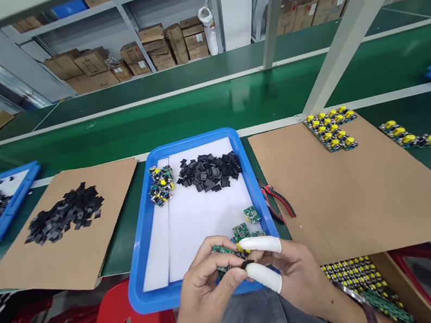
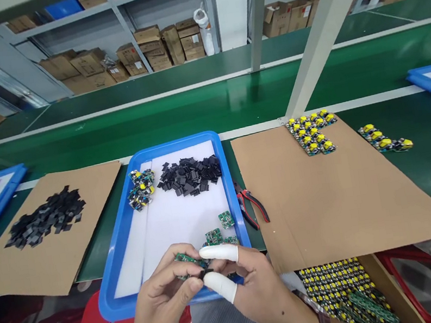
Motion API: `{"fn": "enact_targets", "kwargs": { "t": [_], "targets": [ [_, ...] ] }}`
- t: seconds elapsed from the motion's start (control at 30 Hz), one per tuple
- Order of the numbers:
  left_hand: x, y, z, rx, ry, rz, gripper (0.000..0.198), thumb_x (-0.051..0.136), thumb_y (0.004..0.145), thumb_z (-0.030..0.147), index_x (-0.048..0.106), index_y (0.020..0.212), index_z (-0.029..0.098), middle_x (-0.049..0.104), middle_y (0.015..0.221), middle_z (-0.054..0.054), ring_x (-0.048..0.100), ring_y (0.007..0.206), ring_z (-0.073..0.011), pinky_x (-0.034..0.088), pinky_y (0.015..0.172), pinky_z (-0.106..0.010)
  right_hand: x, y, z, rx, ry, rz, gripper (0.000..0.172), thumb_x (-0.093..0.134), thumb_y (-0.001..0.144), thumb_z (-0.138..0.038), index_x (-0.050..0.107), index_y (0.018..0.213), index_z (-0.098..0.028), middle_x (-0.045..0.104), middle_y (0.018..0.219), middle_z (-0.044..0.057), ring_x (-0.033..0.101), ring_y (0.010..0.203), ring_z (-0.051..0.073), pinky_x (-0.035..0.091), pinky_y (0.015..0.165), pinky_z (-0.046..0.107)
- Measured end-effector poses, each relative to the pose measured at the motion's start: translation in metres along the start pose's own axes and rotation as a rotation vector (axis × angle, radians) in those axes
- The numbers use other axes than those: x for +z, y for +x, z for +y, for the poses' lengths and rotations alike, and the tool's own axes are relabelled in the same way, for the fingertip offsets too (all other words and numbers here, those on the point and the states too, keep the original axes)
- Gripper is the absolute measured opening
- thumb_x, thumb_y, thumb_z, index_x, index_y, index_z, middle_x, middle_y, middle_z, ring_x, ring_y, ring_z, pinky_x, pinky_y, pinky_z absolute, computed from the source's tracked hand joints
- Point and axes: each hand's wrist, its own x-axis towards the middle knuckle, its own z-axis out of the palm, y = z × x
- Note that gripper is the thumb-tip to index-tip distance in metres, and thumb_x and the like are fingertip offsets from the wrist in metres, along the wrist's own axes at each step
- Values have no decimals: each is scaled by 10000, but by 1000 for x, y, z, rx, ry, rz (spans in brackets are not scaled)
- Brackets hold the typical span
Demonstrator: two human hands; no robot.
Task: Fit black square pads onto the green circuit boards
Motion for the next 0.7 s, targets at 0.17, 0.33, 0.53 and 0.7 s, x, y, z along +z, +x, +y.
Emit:
{"fn": "enact_targets", "kwargs": {
  "t": [0.17,0.33,0.53,0.7],
  "targets": [
    [-2,0,-1,25,86,-2,266,620,1015,204,725,1245,288,563,1279,-116,650,1054,-221,584,887,-324,-10,0,1,-48,-142,16,404,714,901,-92,777,1192,-365,777,1026,5,759,885,140,638,829,232],
    [4,-3,-10,-63,-47,62,449,591,1036,229,499,1464,327,598,1380,-127,694,1002,-214,610,888,-346,-22,2,1,40,-31,104,267,753,892,-115,808,1053,-321,808,991,8,792,858,143,648,807,199],
    [7,-7,-21,-99,68,109,328,637,1021,239,581,1335,319,628,1400,-84,631,1270,-245,537,1079,-370,-21,7,-3,-61,-93,85,365,739,884,-67,810,1106,-348,775,1011,21,763,894,149,636,798,212],
    [4,-5,-18,-8,182,88,370,607,1030,233,613,1388,327,552,1488,-102,579,1346,-285,575,1015,-353,-14,13,-6,-134,-179,41,405,707,891,-41,791,1141,-348,763,1015,22,738,911,155,612,834,255]
  ]
}}
